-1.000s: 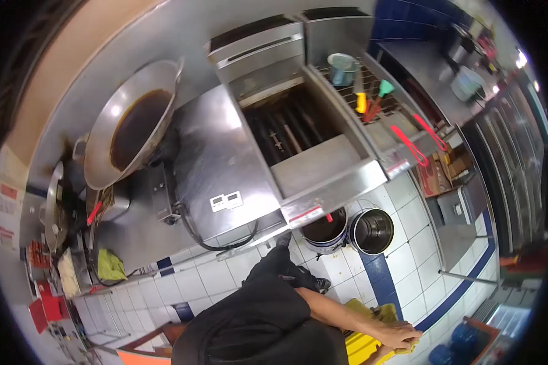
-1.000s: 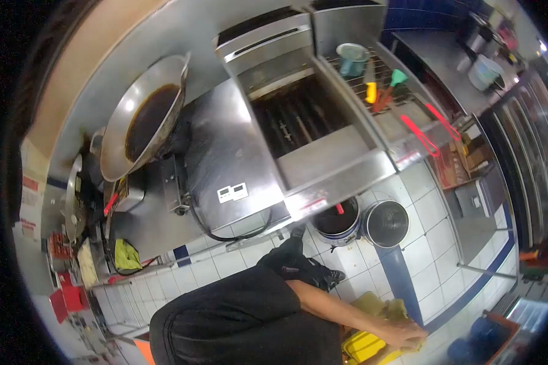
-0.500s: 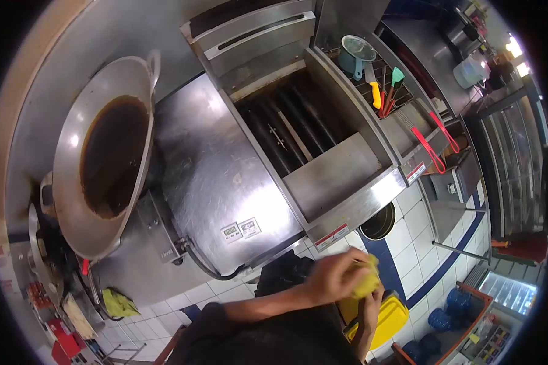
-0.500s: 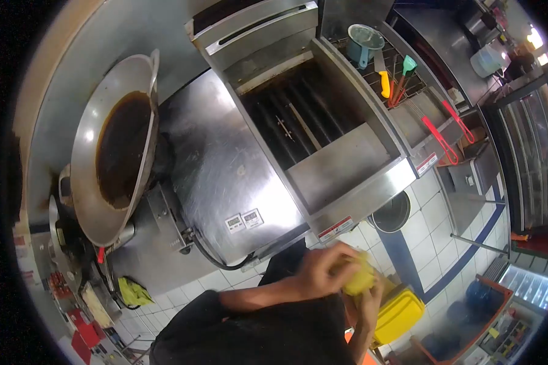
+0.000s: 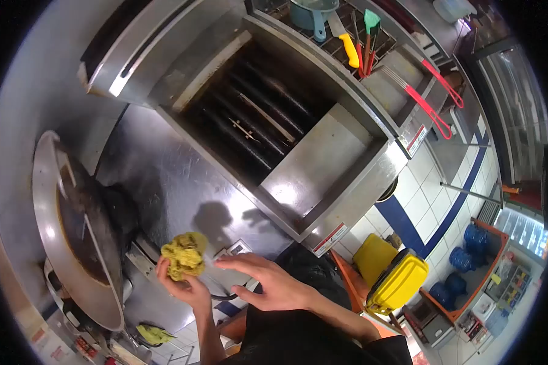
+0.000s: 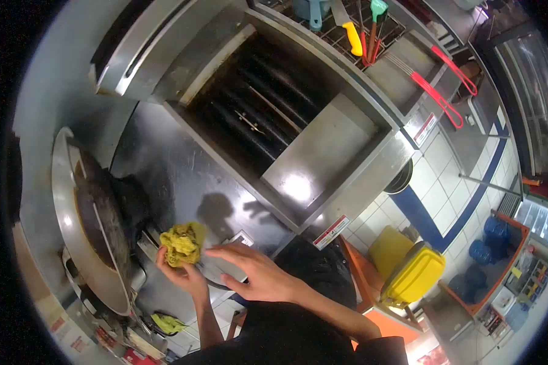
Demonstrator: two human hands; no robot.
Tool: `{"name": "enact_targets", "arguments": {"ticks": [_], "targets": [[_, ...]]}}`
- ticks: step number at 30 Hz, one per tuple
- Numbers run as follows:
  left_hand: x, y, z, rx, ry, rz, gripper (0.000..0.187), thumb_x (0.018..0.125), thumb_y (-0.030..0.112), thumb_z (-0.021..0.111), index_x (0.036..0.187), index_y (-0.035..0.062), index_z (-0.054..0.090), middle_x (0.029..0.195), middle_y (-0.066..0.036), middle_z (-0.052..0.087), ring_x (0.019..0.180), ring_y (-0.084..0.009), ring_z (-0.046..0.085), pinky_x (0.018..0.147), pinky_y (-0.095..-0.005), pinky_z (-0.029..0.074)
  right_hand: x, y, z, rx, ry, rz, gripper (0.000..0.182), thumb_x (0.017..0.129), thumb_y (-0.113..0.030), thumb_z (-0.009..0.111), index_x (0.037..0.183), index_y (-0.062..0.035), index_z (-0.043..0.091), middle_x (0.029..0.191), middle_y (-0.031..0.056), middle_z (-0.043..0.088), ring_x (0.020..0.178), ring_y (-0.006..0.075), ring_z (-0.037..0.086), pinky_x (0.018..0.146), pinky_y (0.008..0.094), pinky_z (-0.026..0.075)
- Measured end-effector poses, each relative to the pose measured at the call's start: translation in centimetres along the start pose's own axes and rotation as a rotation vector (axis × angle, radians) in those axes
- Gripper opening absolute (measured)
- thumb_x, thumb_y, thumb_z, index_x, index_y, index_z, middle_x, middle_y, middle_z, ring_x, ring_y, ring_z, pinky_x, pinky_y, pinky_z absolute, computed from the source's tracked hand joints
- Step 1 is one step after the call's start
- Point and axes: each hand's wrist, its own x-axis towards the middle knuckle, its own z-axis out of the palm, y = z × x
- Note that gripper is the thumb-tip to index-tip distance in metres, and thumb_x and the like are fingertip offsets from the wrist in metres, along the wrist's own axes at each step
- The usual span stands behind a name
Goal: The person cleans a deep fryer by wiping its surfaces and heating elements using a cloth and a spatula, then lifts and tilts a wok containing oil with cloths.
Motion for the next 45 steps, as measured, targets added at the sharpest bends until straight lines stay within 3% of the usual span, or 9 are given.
{"name": "enact_targets", "arguments": {"ticks": [3,5,9,14,22,33,38,41,45], "targets": [[1.8,-1.6,2.0,0.046,0.069,-0.030,0.041,0.079,-0.003,0.045,0.120,-0.0014,0.047,0.125,-0.020,0.047,0.119,-0.0335,0.045,0.105,-0.0440,0.033,-2.3,1.9,-4.2,0.214,-0.162,0.253,0.042,0.091,-0.007,0.060,0.132,-0.0066,0.052,0.122,0.0111,0.061,0.113,0.0246,0.059,0.097,0.0350,0.046],[3.1,-2.0,3.4,0.223,-0.092,-0.179,0.042,0.078,-0.003,0.046,0.120,-0.0001,0.049,0.130,-0.022,0.045,0.124,-0.0369,0.043,0.106,-0.0456,0.032,-5.7,3.9,-6.4,0.348,-0.125,0.376,0.033,0.093,-0.006,0.058,0.126,-0.0023,0.056,0.116,0.0113,0.065,0.108,0.0224,0.063,0.091,0.0344,0.051],[3.7,-3.3,5.8,0.520,-0.194,-0.166,0.051,0.076,0.001,0.050,0.128,0.0024,0.050,0.143,-0.023,0.038,0.133,-0.0427,0.036,0.108,-0.0504,0.031,-17.2,7.9,-9.1,0.651,0.353,0.770,0.029,0.095,-0.008,0.054,0.122,0.0042,0.056,0.112,0.0168,0.065,0.103,0.0232,0.065,0.086,0.0326,0.053],[4.8,-5.0,8.4,0.500,-0.230,-0.125,0.038,0.089,0.013,0.054,0.125,0.0020,0.054,0.142,-0.022,0.039,0.132,-0.0407,0.037,0.108,-0.0490,0.031,-34.5,18.1,-4.2,0.197,1.293,1.099,0.028,0.101,-0.024,0.043,0.108,-0.0028,0.059,0.086,0.0099,0.068,0.071,0.0147,0.067,0.057,0.0243,0.053],[5.9,-7.0,9.4,0.387,-0.258,-0.191,0.040,0.092,0.019,0.054,0.126,-0.0023,0.054,0.135,-0.024,0.050,0.126,-0.0416,0.047,0.105,-0.0468,0.037,-47.9,20.9,3.3,0.445,1.123,1.669,0.029,0.100,-0.030,0.046,0.106,-0.0055,0.060,0.078,0.0048,0.064,0.061,0.0106,0.060,0.049,0.0212,0.046],[5.4,-9.2,8.4,0.230,-0.272,-0.163,0.047,0.093,0.019,0.053,0.133,-0.0029,0.045,0.137,-0.025,0.047,0.130,-0.0412,0.042,0.109,-0.0479,0.033,-43.9,19.7,-1.1,0.162,1.083,1.309,0.027,0.098,-0.028,0.051,0.104,-0.0045,0.064,0.078,0.0026,0.062,0.062,0.0102,0.056,0.051,0.0239,0.044],[4.2,-2.9,7.8,0.206,-0.111,0.092,0.042,0.094,0.015,0.053,0.131,-0.0018,0.047,0.136,-0.024,0.046,0.127,-0.0378,0.045,0.107,-0.0461,0.033,-41.3,20.2,-1.3,0.124,1.190,1.167,0.026,0.097,-0.027,0.053,0.103,-0.0040,0.065,0.078,0.0015,0.061,0.062,0.0100,0.055,0.052,0.0251,0.043],[0.1,1.1,8.5,-0.161,-0.248,0.090,0.035,0.092,0.013,0.056,0.124,-0.0023,0.053,0.128,-0.025,0.052,0.121,-0.0368,0.050,0.103,-0.0455,0.037,-42.3,22.0,0.2,0.243,1.268,1.178,0.029,0.096,-0.025,0.054,0.113,-0.0033,0.063,0.089,0.0089,0.070,0.069,0.0160,0.066,0.060,0.0281,0.051],[-6.6,10.4,9.5,-0.455,-1.235,0.116,0.024,0.090,0.012,0.060,0.111,0.0000,0.060,0.100,-0.013,0.066,0.091,-0.0243,0.066,0.083,-0.0355,0.050,-43.0,24.7,2.4,0.033,1.403,0.997,0.025,0.098,-0.020,0.052,0.105,0.0012,0.063,0.083,0.0088,0.067,0.070,0.0151,0.065,0.061,0.0268,0.051]]}}
